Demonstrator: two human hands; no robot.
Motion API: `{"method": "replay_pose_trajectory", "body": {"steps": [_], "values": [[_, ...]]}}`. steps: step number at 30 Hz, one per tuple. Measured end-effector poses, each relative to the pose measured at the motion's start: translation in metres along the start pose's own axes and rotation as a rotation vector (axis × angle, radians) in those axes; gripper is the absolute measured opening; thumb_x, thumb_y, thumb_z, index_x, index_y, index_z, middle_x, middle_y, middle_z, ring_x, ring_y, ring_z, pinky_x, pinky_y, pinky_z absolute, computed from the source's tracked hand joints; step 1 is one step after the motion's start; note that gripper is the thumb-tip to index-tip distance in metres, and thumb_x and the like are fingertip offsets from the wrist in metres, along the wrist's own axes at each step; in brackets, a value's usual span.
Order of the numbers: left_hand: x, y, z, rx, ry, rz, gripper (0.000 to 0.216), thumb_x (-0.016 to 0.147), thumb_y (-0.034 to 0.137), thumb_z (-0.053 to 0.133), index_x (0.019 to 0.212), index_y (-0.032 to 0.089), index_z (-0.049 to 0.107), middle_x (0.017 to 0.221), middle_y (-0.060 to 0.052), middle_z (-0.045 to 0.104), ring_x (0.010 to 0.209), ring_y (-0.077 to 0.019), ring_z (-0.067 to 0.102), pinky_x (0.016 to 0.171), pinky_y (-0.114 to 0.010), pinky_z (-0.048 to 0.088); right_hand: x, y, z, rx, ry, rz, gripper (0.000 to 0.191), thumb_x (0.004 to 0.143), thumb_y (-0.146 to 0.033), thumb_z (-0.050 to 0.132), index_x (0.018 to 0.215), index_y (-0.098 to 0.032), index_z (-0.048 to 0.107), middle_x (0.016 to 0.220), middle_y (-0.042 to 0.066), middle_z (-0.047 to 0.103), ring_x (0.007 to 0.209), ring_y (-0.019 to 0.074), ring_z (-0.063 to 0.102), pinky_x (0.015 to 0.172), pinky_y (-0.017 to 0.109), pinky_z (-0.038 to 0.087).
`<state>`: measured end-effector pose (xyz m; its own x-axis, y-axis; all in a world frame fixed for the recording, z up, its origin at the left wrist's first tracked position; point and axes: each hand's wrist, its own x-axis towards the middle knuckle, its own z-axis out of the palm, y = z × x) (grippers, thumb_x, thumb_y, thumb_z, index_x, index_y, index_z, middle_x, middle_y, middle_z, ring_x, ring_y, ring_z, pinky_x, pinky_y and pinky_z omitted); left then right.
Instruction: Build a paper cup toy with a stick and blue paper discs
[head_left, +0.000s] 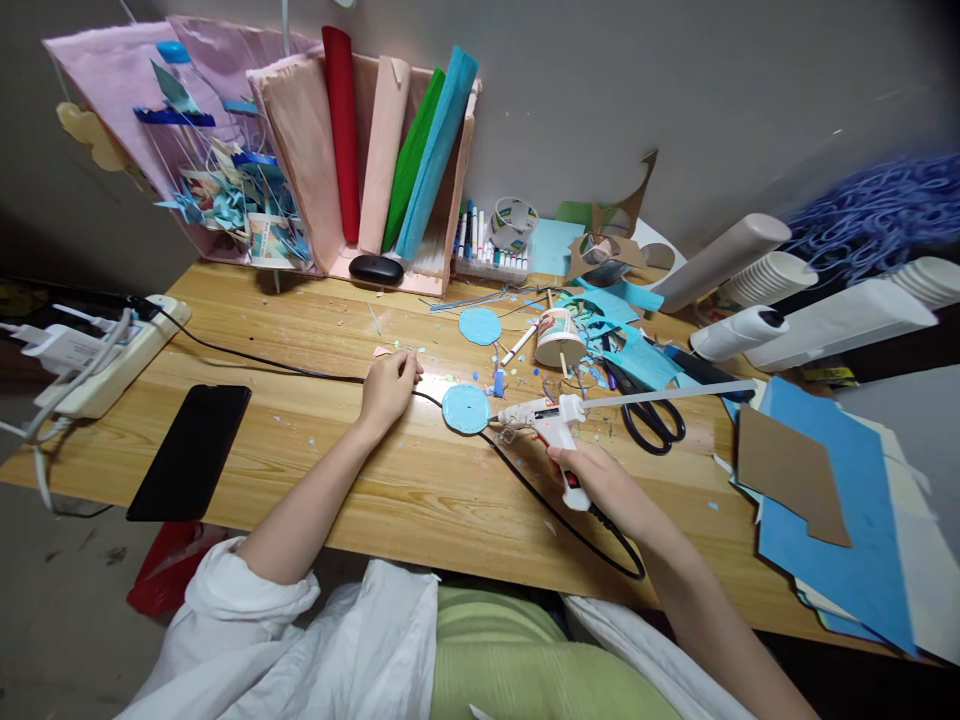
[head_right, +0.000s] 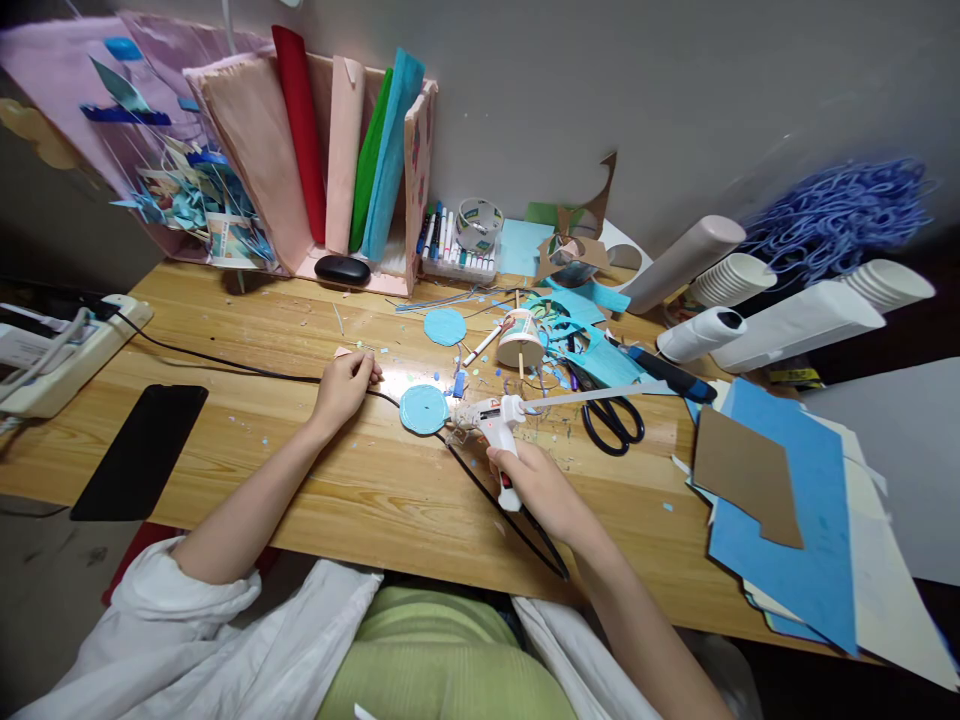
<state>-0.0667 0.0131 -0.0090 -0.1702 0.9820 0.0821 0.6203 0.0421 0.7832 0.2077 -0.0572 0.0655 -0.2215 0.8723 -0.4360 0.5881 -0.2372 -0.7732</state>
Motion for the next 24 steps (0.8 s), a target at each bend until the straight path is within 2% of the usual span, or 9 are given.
{"method": "replay_pose_trajectory", "body": {"steps": [9, 24], "values": [[0.000, 0.001, 0.000, -0.003, -0.002, 0.009, 0.041, 0.088, 0.041, 0.034, 0.067, 0.017, 0.060, 0.064, -0.003, 0.064, 0.062, -0.0150, 0.059, 0.062, -0.025, 0.043, 0.007, 0.008, -0.002, -0.007, 0.009, 0.006, 0.031, 0.079, -0.044, 0.040, 0.060, -0.020, 0.042, 0.057, -0.003, 0.044, 0.055, 0.0134, 0.042, 0.053, 0.026, 0.032], [-0.001, 0.001, -0.001, -0.010, -0.006, 0.007, 0.041, 0.088, 0.042, 0.035, 0.066, 0.018, 0.059, 0.063, -0.003, 0.064, 0.062, -0.0145, 0.059, 0.062, -0.025, 0.043, 0.015, -0.004, -0.002, -0.025, 0.010, 0.001, 0.032, 0.078, -0.044, 0.039, 0.057, -0.020, 0.040, 0.054, -0.003, 0.045, 0.054, 0.0132, 0.043, 0.052, 0.026, 0.032]]}}
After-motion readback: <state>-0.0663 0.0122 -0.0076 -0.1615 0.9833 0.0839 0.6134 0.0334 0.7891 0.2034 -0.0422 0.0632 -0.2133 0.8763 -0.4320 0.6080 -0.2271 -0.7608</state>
